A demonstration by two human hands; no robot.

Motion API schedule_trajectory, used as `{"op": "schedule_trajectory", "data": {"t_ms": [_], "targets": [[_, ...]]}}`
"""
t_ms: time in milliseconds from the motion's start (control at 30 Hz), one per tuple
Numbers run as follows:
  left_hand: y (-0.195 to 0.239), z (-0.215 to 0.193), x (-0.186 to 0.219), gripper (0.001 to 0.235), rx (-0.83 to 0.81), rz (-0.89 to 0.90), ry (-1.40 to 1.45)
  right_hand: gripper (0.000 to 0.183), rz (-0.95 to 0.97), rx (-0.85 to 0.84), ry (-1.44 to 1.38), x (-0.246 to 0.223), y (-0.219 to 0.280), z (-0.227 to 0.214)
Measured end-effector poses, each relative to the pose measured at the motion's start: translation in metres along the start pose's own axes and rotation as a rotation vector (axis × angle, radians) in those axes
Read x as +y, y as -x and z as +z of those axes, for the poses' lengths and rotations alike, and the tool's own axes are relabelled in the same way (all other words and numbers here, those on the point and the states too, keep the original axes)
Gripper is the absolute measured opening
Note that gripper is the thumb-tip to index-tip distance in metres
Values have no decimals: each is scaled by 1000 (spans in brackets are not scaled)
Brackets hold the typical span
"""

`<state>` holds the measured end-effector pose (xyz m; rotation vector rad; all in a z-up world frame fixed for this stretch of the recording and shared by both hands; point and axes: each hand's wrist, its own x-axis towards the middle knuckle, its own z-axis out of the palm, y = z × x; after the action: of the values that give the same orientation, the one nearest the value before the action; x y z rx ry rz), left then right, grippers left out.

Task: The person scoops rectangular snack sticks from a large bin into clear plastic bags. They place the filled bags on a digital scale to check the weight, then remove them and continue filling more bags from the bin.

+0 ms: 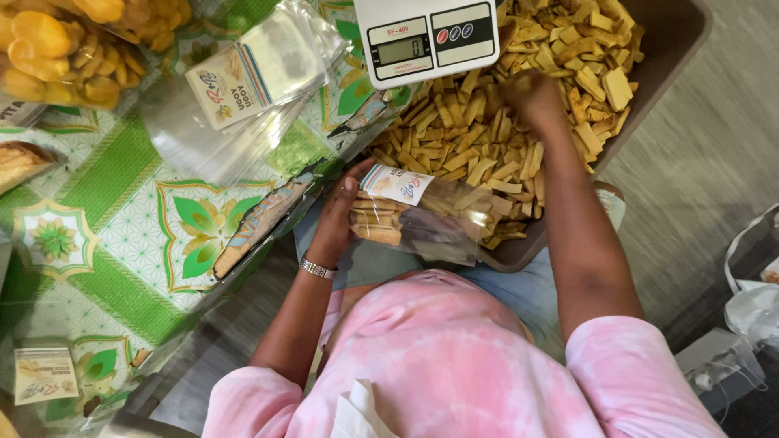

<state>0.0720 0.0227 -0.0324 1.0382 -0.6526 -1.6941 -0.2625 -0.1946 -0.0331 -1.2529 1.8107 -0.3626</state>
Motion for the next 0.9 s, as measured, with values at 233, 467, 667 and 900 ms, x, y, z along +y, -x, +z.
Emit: {"op": "schedule_trajectory", "data": {"t_ms": [233,467,667,900], "targets": [[-4,-5,1,78,29,-70,128,43,219,88,-514,29,-25,-14],[-2,0,-1,78,28,-15,59,55,16,-41,887,6,-5,23],[-1,-4,-1,75,16,-23,86,35,107,-120,29,7,1,-27],[-4,1,2,73,13,-58,105,31,86,-100,-1043,26,-20,-31]]}}
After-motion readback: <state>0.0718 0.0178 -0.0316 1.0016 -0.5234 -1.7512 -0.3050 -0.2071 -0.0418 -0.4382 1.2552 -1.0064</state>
